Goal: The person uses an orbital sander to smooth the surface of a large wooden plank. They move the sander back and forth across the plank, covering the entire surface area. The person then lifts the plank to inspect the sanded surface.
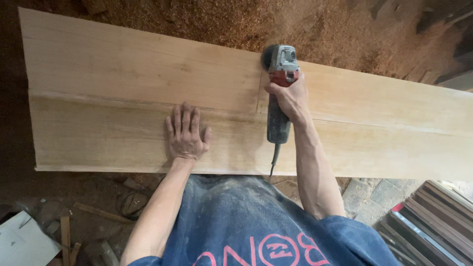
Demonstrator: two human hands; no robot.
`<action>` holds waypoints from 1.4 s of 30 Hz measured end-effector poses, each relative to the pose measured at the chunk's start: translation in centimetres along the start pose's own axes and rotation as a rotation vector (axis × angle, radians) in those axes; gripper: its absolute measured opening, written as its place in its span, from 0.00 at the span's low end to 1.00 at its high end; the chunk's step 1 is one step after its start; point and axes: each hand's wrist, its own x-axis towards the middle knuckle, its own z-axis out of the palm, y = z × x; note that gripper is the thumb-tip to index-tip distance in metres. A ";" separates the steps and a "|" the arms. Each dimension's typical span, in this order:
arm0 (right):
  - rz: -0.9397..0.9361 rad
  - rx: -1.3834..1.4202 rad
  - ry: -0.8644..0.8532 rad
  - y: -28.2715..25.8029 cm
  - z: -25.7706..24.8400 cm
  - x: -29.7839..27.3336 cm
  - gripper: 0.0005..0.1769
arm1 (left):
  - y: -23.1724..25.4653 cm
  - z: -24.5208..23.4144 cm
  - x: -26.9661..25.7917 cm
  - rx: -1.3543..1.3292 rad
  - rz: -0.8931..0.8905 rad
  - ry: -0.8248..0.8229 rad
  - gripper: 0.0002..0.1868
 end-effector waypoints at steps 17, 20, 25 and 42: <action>0.060 0.132 -0.046 2.6 -1.8 0.7 0.32 | 0.0 0.4 0.0 0.019 0.008 0.026 0.39; 0.038 0.044 -0.151 -0.1 1.9 0.1 0.32 | -0.1 0.3 0.0 0.004 0.007 0.018 0.40; -0.019 -0.252 -0.222 -4.0 6.8 -1.5 0.43 | -0.1 0.1 0.1 -0.013 0.011 0.037 0.38; 0.157 0.147 0.004 7.6 -8.5 -2.5 0.28 | 0.4 -0.7 0.7 0.075 0.011 0.018 0.35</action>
